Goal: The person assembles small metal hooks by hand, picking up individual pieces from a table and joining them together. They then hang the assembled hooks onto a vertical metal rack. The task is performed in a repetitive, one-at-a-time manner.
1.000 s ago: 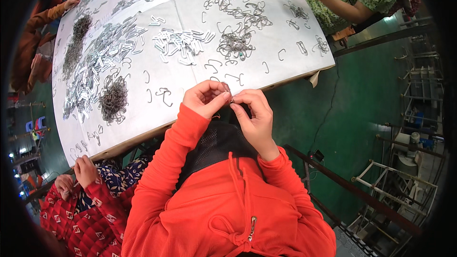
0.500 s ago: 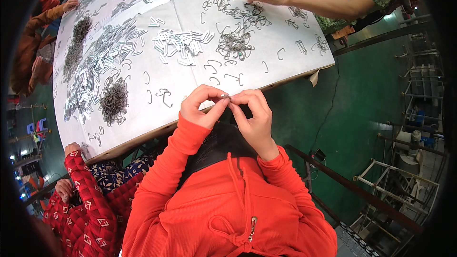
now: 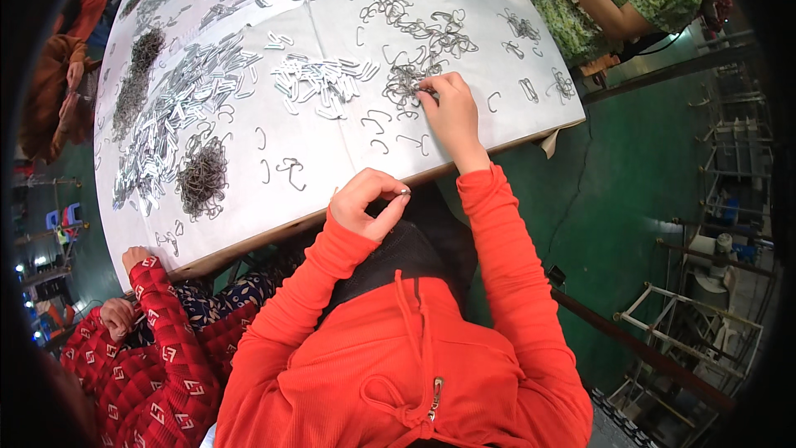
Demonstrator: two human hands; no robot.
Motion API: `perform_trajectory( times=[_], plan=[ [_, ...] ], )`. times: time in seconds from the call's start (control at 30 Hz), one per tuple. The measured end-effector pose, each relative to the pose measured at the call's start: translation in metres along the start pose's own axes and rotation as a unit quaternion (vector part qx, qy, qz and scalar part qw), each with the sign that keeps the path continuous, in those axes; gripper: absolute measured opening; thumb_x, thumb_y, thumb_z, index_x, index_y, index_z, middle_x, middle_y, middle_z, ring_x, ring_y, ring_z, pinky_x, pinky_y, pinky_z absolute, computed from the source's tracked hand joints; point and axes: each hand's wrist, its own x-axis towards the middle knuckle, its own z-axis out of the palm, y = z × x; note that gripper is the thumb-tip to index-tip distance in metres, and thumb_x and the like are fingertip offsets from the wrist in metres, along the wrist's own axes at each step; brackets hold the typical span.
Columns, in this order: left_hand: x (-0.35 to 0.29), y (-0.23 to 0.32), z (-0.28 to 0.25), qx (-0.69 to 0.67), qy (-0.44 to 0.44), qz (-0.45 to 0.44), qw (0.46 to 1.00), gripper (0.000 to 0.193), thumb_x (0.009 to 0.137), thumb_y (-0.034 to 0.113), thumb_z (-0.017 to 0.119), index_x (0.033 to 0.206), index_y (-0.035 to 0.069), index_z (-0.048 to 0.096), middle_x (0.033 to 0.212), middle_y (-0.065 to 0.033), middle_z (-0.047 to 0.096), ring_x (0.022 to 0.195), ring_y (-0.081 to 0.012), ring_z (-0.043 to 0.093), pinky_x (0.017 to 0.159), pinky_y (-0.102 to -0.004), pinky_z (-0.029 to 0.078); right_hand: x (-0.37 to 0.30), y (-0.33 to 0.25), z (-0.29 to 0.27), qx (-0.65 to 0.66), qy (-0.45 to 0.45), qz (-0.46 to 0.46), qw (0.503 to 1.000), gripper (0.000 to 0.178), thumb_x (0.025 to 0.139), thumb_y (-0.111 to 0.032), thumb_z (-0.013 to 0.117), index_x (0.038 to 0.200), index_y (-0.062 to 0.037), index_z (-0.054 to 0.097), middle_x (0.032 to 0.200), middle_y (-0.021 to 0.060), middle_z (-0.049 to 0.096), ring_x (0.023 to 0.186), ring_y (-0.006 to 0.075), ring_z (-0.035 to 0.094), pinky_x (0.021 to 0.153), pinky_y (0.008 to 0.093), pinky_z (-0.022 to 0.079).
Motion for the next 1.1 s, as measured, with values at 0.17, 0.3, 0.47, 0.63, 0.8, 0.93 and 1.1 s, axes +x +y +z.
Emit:
perform_trajectory(
  times=[0.17, 0.3, 0.47, 0.63, 0.8, 0.93, 1.1],
  plan=[
    [-0.001, -0.003, -0.004, 0.000, -0.011, -0.008, 1.000, 0.008, 0.074, -0.002, 0.065, 0.082, 0.002, 0.064, 0.081, -0.0078, 0.063, 0.073, -0.0175, 0.062, 0.067, -0.0262, 0.048, 0.007, -0.002, 0.008, -0.008, -0.058, 0.066, 0.996, 0.011, 0.078, -0.008, 0.066, 0.089, -0.0066, 0.066, 0.079, 0.0060, 0.060, 0.068, 0.0182, 0.057, 0.063, 0.0302, 0.046],
    [-0.001, -0.003, -0.003, 0.005, -0.008, -0.009, 1.000, 0.008, 0.074, -0.002, 0.065, 0.082, 0.002, 0.064, 0.082, -0.0076, 0.063, 0.073, -0.0169, 0.062, 0.066, -0.0260, 0.048, 0.010, -0.005, -0.005, 0.286, -0.059, 0.227, 0.929, 0.008, 0.082, -0.009, 0.064, 0.088, -0.0037, 0.065, 0.080, 0.0037, 0.062, 0.067, 0.0120, 0.055, 0.061, 0.0250, 0.044],
    [0.000, -0.002, -0.002, -0.001, -0.016, -0.002, 1.000, 0.008, 0.075, -0.002, 0.065, 0.082, 0.002, 0.064, 0.082, -0.0075, 0.063, 0.073, -0.0168, 0.062, 0.066, -0.0259, 0.048, 0.004, -0.013, -0.034, 0.566, -0.045, 0.354, 0.743, 0.009, 0.087, -0.008, 0.061, 0.093, -0.0017, 0.058, 0.083, 0.0038, 0.062, 0.070, 0.0099, 0.057, 0.061, 0.0219, 0.045],
    [0.000, -0.001, -0.002, 0.009, -0.013, -0.005, 1.000, 0.007, 0.075, -0.002, 0.065, 0.081, 0.001, 0.064, 0.082, -0.0075, 0.063, 0.073, -0.0171, 0.062, 0.067, -0.0261, 0.048, -0.010, -0.030, -0.053, 0.543, -0.046, 0.321, 0.775, 0.009, 0.087, -0.006, 0.061, 0.093, -0.0011, 0.057, 0.084, 0.0060, 0.063, 0.071, 0.0114, 0.059, 0.063, 0.0228, 0.048],
    [0.000, 0.002, -0.001, 0.009, -0.001, -0.013, 1.000, 0.007, 0.075, -0.001, 0.065, 0.081, 0.001, 0.063, 0.081, -0.0080, 0.063, 0.073, -0.0181, 0.062, 0.067, -0.0265, 0.048, -0.031, -0.054, -0.072, 0.543, -0.072, 0.314, 0.775, 0.012, 0.086, -0.003, 0.062, 0.096, 0.0018, 0.058, 0.085, 0.0084, 0.064, 0.075, 0.0132, 0.062, 0.068, 0.0245, 0.051],
    [0.002, 0.004, -0.002, 0.020, 0.003, 0.000, 1.000, 0.007, 0.075, -0.001, 0.065, 0.081, 0.001, 0.063, 0.081, -0.0084, 0.063, 0.072, -0.0187, 0.061, 0.067, -0.0266, 0.048, -0.055, -0.064, -0.085, 0.580, -0.119, 0.323, 0.738, 0.014, 0.085, -0.002, 0.063, 0.097, 0.0039, 0.060, 0.085, 0.0088, 0.064, 0.076, 0.0150, 0.064, 0.068, 0.0247, 0.052],
    [0.002, -0.001, 0.001, 0.026, 0.017, 0.039, 0.999, 0.008, 0.074, 0.001, 0.068, 0.081, 0.002, 0.064, 0.079, -0.0070, 0.062, 0.066, -0.0155, 0.061, 0.058, -0.0243, 0.048, -0.077, -0.075, -0.094, 0.594, -0.187, 0.324, 0.712, 0.010, 0.085, -0.003, 0.063, 0.093, 0.0024, 0.060, 0.083, 0.0066, 0.063, 0.071, 0.0120, 0.059, 0.064, 0.0227, 0.048]
  ],
)
